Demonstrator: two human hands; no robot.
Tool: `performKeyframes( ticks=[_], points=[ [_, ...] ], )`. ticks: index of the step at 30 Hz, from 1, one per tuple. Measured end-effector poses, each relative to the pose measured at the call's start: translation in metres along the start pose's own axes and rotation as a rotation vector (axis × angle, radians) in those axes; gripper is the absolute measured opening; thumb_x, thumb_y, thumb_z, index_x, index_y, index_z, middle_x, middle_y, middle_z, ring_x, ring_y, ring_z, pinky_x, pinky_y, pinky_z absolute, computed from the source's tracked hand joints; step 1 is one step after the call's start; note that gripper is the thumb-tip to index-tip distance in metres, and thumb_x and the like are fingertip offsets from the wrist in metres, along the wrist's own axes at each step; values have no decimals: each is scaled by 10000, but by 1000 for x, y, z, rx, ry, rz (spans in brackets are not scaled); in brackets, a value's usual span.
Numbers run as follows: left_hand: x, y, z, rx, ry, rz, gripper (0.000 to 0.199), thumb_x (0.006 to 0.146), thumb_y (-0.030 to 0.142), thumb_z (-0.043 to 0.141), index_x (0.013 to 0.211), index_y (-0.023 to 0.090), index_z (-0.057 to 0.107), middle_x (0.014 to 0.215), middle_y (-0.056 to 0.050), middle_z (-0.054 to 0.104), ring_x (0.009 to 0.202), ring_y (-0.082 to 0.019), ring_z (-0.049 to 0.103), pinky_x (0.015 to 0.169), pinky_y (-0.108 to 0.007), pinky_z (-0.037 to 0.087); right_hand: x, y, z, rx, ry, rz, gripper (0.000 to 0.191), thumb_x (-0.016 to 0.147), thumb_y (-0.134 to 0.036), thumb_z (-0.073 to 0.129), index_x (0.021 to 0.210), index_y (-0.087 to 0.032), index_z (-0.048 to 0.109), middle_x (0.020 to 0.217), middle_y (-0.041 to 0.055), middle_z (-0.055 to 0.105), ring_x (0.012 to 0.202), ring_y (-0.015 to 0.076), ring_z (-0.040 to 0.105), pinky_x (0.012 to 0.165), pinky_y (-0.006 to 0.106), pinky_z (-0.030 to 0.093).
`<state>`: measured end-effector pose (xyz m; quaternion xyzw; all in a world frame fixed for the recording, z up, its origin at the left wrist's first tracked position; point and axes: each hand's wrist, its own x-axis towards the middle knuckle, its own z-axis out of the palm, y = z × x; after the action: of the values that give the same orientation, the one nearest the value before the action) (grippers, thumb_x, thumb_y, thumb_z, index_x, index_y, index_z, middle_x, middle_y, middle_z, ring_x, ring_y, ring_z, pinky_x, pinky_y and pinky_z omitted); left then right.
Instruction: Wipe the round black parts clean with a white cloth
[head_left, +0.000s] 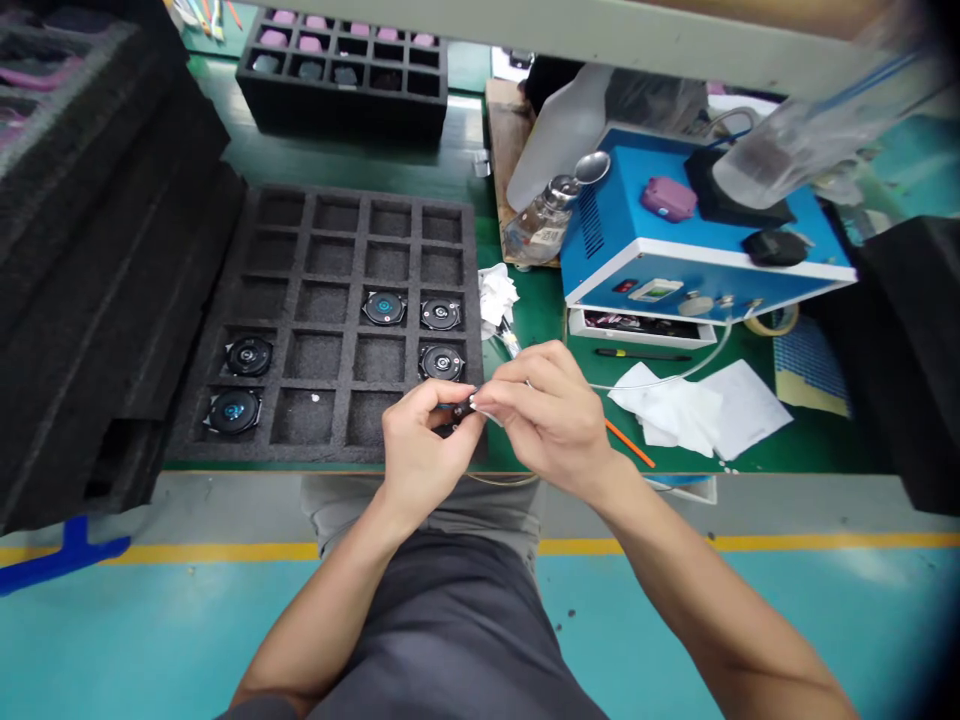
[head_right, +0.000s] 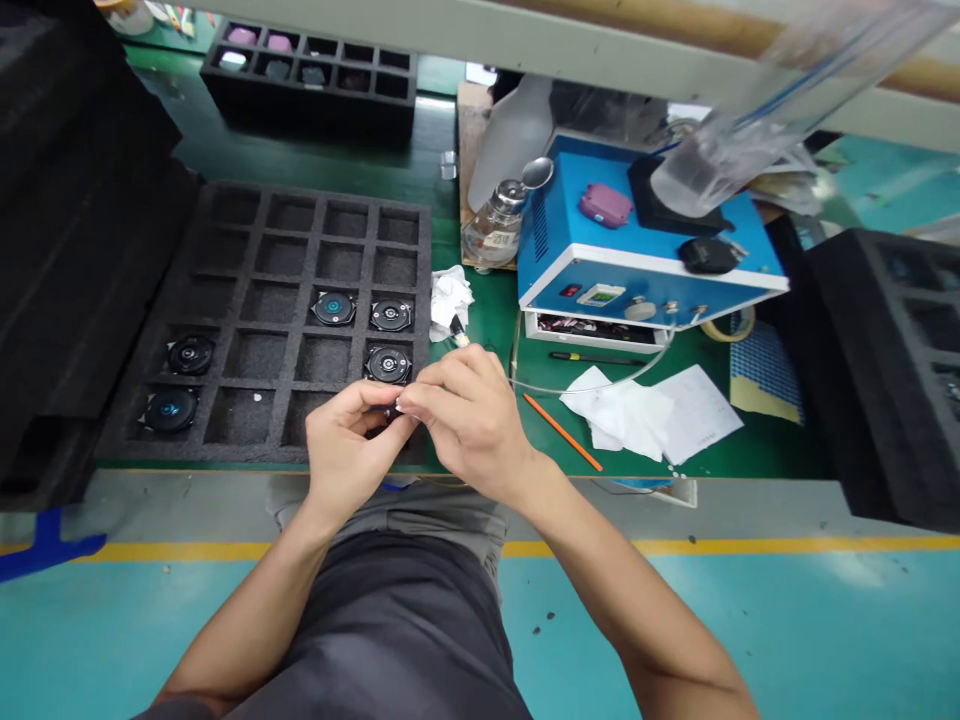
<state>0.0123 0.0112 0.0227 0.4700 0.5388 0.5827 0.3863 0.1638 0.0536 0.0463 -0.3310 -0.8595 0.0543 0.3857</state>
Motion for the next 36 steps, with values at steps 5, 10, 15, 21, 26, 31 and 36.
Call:
performKeyframes(
  ticks=[5, 10, 15, 21, 26, 31, 36],
  points=[
    [-3, -5, 2, 91, -20, 30, 127, 761, 111, 756, 858, 188, 732, 849, -35, 760, 762, -166, 731, 654, -251, 615, 2, 8, -9, -149, -77, -89, 177, 930, -117, 633, 952, -275, 710, 861, 18, 730, 850, 224, 556, 752, 406, 368],
    [-4, -5, 2, 69, -24, 10, 152, 758, 97, 754, 885, 179, 735, 907, -50, 772, 805, -174, 741, 686, -262, 624, 8, 8, -19, -288, -159, -178, 204, 920, -81, 624, 948, -261, 717, 836, 28, 722, 855, 236, 558, 774, 416, 342],
    [-5, -2, -1, 80, -11, 29, 100, 782, 99, 712, 849, 172, 723, 846, -34, 751, 781, -149, 719, 690, -234, 608, 7, -9, -7, 127, -142, 141, 114, 948, -142, 636, 913, -226, 704, 792, 29, 663, 787, 194, 553, 697, 355, 429],
    [-3, -6, 1, 94, 10, 28, 92, 780, 132, 732, 855, 180, 707, 851, -27, 726, 798, -153, 712, 694, -236, 614, 8, -8, -6, -295, -93, -86, 162, 975, -148, 584, 894, -239, 690, 822, 23, 704, 821, 217, 524, 749, 399, 366],
    [1, -3, 3, 52, 27, 0, 123, 760, 151, 771, 866, 168, 712, 836, -24, 722, 764, -139, 713, 679, -219, 613, 7, -11, -17, -698, -198, -183, 282, 947, -75, 514, 761, -228, 662, 706, 36, 617, 791, 228, 486, 789, 413, 341],
    [2, 5, 0, -144, 91, -4, 172, 737, 152, 812, 810, 166, 656, 846, -30, 728, 799, -139, 733, 678, -199, 609, -11, -6, -23, -632, -195, 23, 185, 914, -83, 606, 805, -209, 686, 724, 40, 650, 745, 225, 479, 694, 400, 312],
    [3, 1, -1, -157, 84, 28, 201, 766, 137, 795, 885, 176, 638, 889, -31, 719, 842, -138, 729, 728, -215, 607, -20, -6, -21, -258, 35, 274, 87, 959, -194, 656, 893, -216, 707, 827, 34, 718, 792, 206, 576, 709, 375, 390]
  ],
)
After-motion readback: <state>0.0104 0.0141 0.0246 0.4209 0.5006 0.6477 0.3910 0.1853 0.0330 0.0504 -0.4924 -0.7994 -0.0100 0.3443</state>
